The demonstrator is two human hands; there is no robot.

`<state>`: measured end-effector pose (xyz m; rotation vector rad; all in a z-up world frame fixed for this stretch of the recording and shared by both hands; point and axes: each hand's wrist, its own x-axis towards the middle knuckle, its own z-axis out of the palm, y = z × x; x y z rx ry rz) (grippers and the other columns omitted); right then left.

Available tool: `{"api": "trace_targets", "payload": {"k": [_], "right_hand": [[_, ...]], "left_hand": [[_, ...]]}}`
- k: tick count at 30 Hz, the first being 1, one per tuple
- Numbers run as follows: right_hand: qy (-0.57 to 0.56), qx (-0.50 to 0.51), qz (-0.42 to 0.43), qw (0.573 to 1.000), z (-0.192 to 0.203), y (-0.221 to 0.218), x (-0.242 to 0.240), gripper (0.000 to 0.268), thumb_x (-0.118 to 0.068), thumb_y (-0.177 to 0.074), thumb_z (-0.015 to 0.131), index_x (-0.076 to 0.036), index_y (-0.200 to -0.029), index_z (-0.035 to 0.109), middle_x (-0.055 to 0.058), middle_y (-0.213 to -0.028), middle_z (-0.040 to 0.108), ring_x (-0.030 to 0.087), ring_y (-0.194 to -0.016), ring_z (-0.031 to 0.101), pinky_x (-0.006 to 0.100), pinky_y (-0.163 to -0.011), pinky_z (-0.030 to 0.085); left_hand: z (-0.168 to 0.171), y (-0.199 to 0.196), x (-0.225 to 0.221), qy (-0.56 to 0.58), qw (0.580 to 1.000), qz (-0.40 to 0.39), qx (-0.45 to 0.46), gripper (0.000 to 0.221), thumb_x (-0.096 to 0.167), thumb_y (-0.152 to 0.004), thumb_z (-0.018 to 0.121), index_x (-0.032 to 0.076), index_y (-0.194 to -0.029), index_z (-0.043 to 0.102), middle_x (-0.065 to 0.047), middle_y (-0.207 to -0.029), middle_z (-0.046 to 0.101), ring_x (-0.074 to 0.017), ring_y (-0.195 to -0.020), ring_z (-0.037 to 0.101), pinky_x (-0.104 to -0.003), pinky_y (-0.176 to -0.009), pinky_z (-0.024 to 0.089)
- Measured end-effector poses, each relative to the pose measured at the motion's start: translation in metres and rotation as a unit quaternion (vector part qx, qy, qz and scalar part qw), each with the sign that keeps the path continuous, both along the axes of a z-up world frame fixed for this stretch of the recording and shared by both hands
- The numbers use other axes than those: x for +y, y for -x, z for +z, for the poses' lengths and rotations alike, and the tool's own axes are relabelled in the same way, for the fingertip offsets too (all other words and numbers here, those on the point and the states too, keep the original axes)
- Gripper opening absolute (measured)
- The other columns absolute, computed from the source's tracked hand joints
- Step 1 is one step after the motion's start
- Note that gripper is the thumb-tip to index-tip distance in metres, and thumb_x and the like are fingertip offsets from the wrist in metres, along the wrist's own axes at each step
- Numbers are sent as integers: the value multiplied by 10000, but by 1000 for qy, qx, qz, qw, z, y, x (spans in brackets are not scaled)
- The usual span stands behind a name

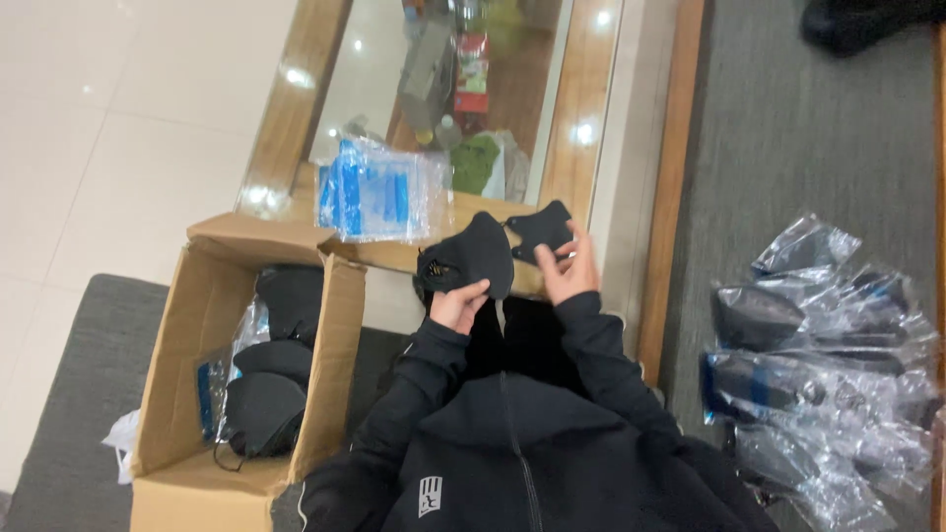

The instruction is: Packing black face masks into a cardboard box

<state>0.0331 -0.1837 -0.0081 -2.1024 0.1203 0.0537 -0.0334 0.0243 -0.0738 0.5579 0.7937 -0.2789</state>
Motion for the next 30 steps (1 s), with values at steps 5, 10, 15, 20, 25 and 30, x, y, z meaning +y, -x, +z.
{"api": "trace_targets", "payload": {"k": [5,10,15,20,25,30], "right_hand": [[-197,85,134,968,-6,9,16,939,-345,-918,817,-110,-1622,241,216,-1172,668,299,-1050,704,382,-883,584],[-244,74,135,958,-18,8,20,823,-193,-896,827,-141,-1579,371,116,-1035,724,191,-891,722,284,-752,604],[-248,42,63,966,8,9,24,763,-89,-852,833,-173,-1512,461,77,-1036,745,161,-831,718,268,-731,621],[-193,12,67,979,46,20,35,743,-66,-835,837,-194,-1486,503,67,-1056,747,175,-854,719,279,-748,601],[-293,41,101,950,33,20,38,791,-50,-796,870,-170,-1491,513,39,-962,748,114,-816,701,231,-757,594],[-306,53,116,943,22,23,39,713,-107,-832,885,-154,-1454,541,24,-976,763,80,-821,716,201,-759,602]], "left_hand": [[3,0,-26,-21,997,55,-43,960,-179,-774,829,-8,-1568,316,-306,-1535,414,-503,-1270,537,-550,-1033,521],[41,4,-26,-44,996,33,-66,990,-148,-762,857,0,-1584,325,-249,-1564,424,-471,-1352,495,-557,-1098,471],[59,14,-32,-12,998,-14,-68,678,83,-826,915,78,-1377,519,-51,-1166,602,-244,-1103,658,-441,-1059,564],[90,24,-47,100,989,-76,-75,513,192,-937,817,28,-1292,485,-155,-1269,574,-318,-1238,601,-483,-1133,455],[82,9,-36,141,982,-16,-127,191,198,-960,759,120,-1128,713,-109,-1178,732,-285,-1110,716,-410,-1042,563],[70,11,-29,92,979,53,-175,385,35,-958,723,105,-1335,698,-136,-1334,683,-297,-1208,676,-405,-1055,535]]}}
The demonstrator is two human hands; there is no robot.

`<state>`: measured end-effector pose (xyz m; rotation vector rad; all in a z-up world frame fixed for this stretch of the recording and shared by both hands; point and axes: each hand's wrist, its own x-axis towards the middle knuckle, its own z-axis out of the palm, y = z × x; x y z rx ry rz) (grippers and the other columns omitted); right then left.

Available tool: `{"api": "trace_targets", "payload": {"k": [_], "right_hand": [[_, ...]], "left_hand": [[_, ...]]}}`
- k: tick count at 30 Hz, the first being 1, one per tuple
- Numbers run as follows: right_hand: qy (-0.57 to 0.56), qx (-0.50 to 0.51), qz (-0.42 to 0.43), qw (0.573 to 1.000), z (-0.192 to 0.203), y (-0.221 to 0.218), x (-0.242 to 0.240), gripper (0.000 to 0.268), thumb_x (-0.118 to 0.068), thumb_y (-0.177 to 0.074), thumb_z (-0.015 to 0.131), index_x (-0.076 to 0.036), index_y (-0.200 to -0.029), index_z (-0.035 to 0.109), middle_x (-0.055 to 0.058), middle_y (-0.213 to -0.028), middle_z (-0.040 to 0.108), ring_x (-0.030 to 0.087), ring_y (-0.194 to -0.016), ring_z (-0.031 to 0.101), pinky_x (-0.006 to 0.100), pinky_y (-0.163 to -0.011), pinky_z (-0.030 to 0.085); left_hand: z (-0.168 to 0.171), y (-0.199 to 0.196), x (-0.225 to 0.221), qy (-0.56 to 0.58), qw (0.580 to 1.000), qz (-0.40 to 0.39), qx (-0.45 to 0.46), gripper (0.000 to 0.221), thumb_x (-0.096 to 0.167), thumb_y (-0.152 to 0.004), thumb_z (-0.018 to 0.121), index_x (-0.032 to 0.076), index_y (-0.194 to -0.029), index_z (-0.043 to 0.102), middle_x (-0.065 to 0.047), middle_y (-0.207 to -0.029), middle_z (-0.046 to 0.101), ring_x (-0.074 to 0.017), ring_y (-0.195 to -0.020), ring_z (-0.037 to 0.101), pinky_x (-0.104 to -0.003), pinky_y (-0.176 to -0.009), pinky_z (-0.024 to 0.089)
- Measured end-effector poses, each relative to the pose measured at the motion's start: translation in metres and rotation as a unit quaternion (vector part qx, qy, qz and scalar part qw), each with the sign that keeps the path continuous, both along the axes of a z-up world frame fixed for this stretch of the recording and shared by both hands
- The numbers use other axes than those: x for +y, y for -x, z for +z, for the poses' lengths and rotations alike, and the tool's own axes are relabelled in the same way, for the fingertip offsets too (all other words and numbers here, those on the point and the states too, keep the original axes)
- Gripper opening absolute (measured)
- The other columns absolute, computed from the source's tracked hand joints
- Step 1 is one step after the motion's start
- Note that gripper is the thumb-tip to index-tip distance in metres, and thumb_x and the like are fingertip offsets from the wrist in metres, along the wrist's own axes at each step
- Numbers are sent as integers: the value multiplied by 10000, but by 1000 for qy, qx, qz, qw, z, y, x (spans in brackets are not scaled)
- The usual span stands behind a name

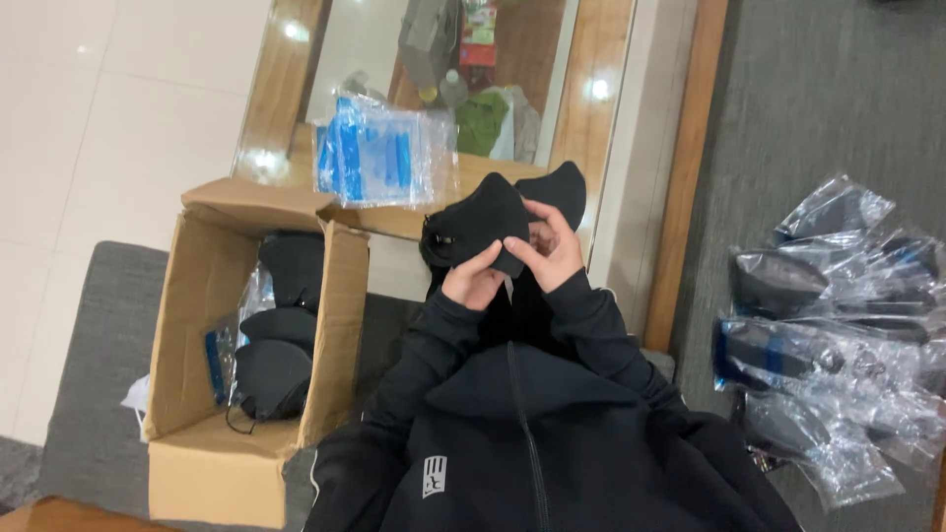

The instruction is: Packing black face masks into a cardboard box

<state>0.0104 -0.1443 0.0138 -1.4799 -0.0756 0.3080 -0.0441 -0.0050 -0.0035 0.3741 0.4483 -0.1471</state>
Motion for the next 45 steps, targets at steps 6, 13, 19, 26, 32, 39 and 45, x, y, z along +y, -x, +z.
{"api": "trace_targets", "payload": {"k": [6,13,19,26,32,39,45], "right_hand": [[104,-122,-31,986,-2,11,-1,637,-115,-894,838,-75,-1460,548,147,-1112,725,211,-871,715,286,-669,572],[248,-292,-34,923,47,20,5,534,-178,-1047,660,-62,-1540,489,182,-1324,577,334,-1057,686,385,-749,612],[347,-406,-20,845,39,23,9,586,-147,-1044,606,8,-1573,404,259,-1514,426,432,-1266,532,457,-976,508],[320,-437,-46,839,40,25,11,412,-105,-1008,619,-46,-1415,600,107,-1279,520,315,-1137,514,357,-904,477],[265,-420,-35,867,25,28,10,226,-85,-1018,623,-40,-1229,691,76,-992,616,300,-932,599,399,-854,496],[262,-351,-41,898,45,32,10,170,-95,-1072,563,-28,-1159,692,105,-884,675,295,-776,640,393,-715,575],[122,-196,-73,970,5,21,1,151,-148,-1038,665,-82,-1172,687,162,-938,757,307,-902,739,404,-740,592]], "left_hand": [[-12,-1,5,-108,994,18,27,496,29,-893,823,129,-1355,672,-141,-1308,687,-319,-1127,718,-487,-986,585],[-31,-2,5,-127,991,22,46,707,61,-877,878,-39,-1466,500,-238,-1404,596,-401,-1192,659,-552,-1034,525],[-3,-5,-4,-151,984,50,83,741,59,-846,904,-15,-1471,513,-222,-1429,580,-409,-1259,594,-556,-1066,491],[22,-4,-4,-156,979,55,118,912,61,-809,921,-125,-1511,370,-313,-1503,472,-469,-1358,465,-592,-1107,396],[-19,-2,0,-133,984,73,95,759,9,-804,927,-108,-1426,507,-301,-1398,580,-455,-1238,596,-578,-1018,498],[-47,5,5,-103,992,35,67,651,1,-817,909,36,-1396,615,-205,-1359,645,-428,-1160,669,-529,-952,596],[-42,5,24,-46,996,-2,78,543,16,-861,862,68,-1359,654,-194,-1281,705,-386,-1085,725,-511,-851,656]]}}
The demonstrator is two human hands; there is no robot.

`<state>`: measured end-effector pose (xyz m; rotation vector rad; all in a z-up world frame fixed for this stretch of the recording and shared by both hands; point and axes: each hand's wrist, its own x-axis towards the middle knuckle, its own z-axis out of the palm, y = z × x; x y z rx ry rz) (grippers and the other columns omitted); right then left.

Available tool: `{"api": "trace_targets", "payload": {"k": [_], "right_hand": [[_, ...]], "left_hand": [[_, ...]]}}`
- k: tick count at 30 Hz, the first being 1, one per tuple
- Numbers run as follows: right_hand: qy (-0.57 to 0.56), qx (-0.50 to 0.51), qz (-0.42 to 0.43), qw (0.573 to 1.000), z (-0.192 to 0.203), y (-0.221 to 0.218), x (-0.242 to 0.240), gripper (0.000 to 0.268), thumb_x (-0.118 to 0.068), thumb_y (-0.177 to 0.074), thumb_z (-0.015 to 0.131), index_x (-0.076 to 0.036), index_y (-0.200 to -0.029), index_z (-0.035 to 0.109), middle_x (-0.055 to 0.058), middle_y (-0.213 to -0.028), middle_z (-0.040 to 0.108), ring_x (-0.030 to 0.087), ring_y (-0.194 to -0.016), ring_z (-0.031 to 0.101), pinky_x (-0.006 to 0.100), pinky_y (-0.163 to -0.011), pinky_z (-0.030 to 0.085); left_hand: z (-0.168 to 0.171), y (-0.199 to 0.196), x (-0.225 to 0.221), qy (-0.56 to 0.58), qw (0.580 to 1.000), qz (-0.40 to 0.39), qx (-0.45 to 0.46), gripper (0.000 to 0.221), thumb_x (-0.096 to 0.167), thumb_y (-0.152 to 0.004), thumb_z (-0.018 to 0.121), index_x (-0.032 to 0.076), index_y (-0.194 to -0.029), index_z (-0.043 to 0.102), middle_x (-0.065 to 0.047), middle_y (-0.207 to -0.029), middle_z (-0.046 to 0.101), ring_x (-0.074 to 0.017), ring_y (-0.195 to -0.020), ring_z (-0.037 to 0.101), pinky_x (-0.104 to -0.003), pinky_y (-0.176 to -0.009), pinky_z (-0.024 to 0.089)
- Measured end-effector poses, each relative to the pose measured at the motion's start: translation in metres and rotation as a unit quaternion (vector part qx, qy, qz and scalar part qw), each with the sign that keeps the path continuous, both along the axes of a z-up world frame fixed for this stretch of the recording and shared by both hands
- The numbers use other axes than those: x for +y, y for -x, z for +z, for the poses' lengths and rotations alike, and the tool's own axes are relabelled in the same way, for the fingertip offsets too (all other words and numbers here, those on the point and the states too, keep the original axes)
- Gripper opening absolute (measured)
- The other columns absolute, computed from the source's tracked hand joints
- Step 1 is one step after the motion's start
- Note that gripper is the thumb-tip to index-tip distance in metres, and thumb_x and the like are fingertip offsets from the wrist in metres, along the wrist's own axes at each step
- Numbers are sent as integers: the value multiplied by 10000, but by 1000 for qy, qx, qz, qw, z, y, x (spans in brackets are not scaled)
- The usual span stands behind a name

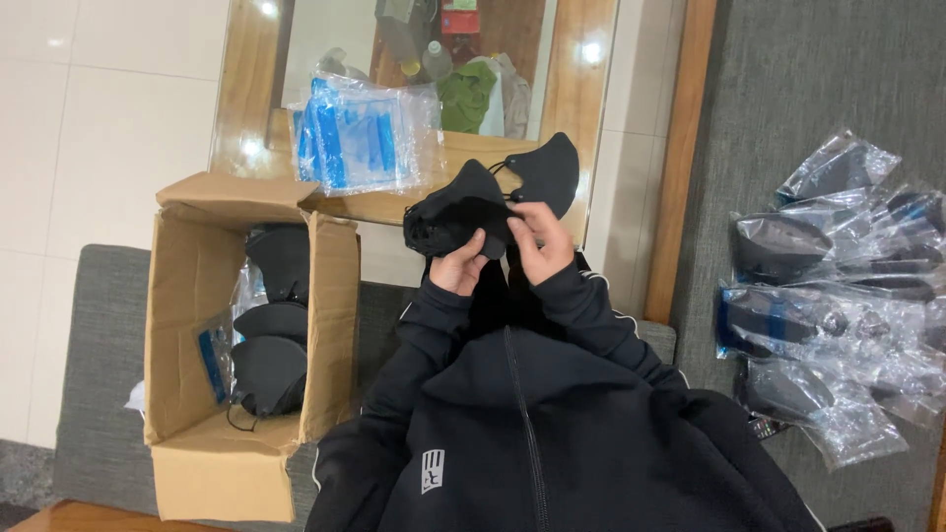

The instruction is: Packing black face masks into a cardboard box

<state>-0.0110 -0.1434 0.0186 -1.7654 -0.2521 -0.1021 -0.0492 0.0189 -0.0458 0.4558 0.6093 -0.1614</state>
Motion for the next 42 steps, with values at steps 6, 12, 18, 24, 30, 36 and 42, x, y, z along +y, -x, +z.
{"api": "trace_targets", "payload": {"k": [6,12,18,24,30,36,42], "right_hand": [[-123,129,-33,983,-35,-30,-26,120,-124,-975,774,-85,-1079,729,39,-871,757,80,-753,664,269,-693,594],[-91,153,-41,983,-45,-28,-21,124,-119,-921,825,-90,-1024,763,5,-788,725,42,-673,644,210,-592,586],[-139,73,23,987,48,-4,3,102,6,-927,768,-70,-990,796,69,-741,726,118,-628,701,221,-562,582],[-201,60,22,978,49,-8,-4,150,58,-888,794,37,-1027,740,96,-667,666,110,-535,659,213,-512,557],[-221,249,-120,935,-55,-52,-34,191,-101,-938,805,-47,-1065,672,99,-831,745,175,-502,685,244,-412,576],[-120,296,-196,927,-102,-57,-55,202,-137,-952,763,-57,-1021,591,95,-800,721,167,-443,640,226,-320,523],[-26,278,-195,940,-63,-53,-47,204,-143,-1001,667,-68,-1109,511,70,-763,663,180,-383,627,227,-252,493]], "left_hand": [[-103,7,21,1,999,38,21,529,-91,-889,785,60,-1368,619,-222,-1284,687,-441,-1088,702,-527,-860,680],[-43,3,12,-72,996,-32,49,602,-49,-871,815,101,-1412,597,-213,-1328,666,-471,-1037,713,-582,-813,675],[-60,12,-12,-170,976,-102,86,806,89,-841,926,114,-1516,486,-127,-1530,508,-399,-1352,521,-592,-1076,507],[7,7,-17,-262,963,-66,21,865,38,-729,963,82,-1479,534,-172,-1409,625,-350,-1147,687,-446,-906,641],[-52,10,11,-149,982,58,98,775,7,-769,944,118,-1442,575,-173,-1386,634,-459,-1168,651,-576,-911,618],[-28,10,28,-130,983,98,81,672,-34,-762,939,69,-1356,642,-210,-1302,676,-447,-1126,680,-535,-860,667],[-13,8,16,-129,980,115,97,620,-66,-736,929,24,-1295,675,-217,-1239,711,-455,-1090,696,-537,-871,631]]}}
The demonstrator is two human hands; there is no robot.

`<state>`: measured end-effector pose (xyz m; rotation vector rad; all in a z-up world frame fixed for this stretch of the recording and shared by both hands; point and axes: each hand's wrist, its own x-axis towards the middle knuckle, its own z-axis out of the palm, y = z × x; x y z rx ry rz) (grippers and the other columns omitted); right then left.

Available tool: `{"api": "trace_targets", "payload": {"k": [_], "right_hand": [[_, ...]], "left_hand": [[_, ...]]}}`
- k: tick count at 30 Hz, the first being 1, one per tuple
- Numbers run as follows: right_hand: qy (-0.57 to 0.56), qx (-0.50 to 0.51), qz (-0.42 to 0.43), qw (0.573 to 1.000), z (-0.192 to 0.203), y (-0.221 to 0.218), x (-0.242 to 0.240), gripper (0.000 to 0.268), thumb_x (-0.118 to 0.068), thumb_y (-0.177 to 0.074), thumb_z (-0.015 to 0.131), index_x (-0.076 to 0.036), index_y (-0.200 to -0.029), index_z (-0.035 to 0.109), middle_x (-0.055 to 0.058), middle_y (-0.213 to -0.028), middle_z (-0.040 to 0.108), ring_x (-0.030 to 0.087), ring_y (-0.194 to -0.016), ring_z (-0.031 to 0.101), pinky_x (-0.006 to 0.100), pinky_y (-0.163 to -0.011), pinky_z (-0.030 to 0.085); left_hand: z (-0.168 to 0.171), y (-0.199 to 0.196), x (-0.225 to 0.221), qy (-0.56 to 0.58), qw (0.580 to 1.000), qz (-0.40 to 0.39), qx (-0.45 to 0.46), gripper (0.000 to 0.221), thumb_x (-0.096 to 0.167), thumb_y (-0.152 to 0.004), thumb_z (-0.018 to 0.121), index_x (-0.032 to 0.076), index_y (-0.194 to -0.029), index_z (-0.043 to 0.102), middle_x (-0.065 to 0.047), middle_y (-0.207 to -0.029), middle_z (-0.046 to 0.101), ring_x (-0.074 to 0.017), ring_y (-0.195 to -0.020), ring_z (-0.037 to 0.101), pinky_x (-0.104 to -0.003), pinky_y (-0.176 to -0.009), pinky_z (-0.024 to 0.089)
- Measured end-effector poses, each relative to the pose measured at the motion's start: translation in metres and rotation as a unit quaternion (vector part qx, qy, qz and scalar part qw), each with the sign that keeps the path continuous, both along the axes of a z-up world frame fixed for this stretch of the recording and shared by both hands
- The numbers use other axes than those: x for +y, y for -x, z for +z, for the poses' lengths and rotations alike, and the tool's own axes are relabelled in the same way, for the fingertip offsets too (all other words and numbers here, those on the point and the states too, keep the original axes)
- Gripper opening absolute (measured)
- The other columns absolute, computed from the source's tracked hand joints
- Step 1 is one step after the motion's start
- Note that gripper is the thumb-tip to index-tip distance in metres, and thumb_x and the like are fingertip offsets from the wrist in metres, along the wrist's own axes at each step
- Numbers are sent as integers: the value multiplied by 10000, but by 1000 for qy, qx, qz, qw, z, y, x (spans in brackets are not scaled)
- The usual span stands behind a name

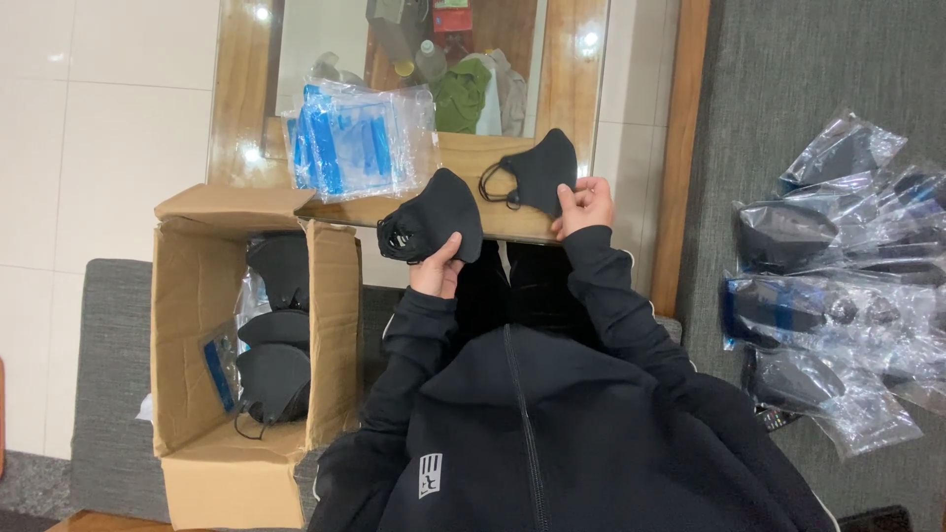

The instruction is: Packing black face masks into a cardboard box

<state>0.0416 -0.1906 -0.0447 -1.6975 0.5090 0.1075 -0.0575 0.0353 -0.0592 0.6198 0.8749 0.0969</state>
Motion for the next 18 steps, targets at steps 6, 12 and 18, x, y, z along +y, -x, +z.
{"api": "trace_targets", "payload": {"k": [6,12,18], "right_hand": [[345,-140,151,916,20,15,-1,391,-268,-1016,663,-108,-1326,486,84,-1005,456,370,-805,653,476,-665,576],[436,-100,198,872,23,24,6,427,-459,-1043,562,-243,-1412,562,7,-1064,409,332,-834,689,497,-722,592],[439,-105,190,872,17,19,2,455,-425,-1029,606,-188,-1417,596,24,-1064,399,396,-865,700,541,-745,592]], "left_hand": [[17,-7,-4,37,999,-19,-20,540,-84,-749,904,14,-1242,705,-245,-1170,727,-458,-1031,718,-521,-830,662],[26,-6,-9,53,998,-8,-30,573,-119,-739,897,-40,-1259,669,-281,-1148,722,-462,-984,730,-525,-789,674],[34,-7,-12,67,997,-14,-32,544,-132,-728,889,-47,-1223,682,-290,-1122,724,-474,-918,736,-529,-733,687]]}}
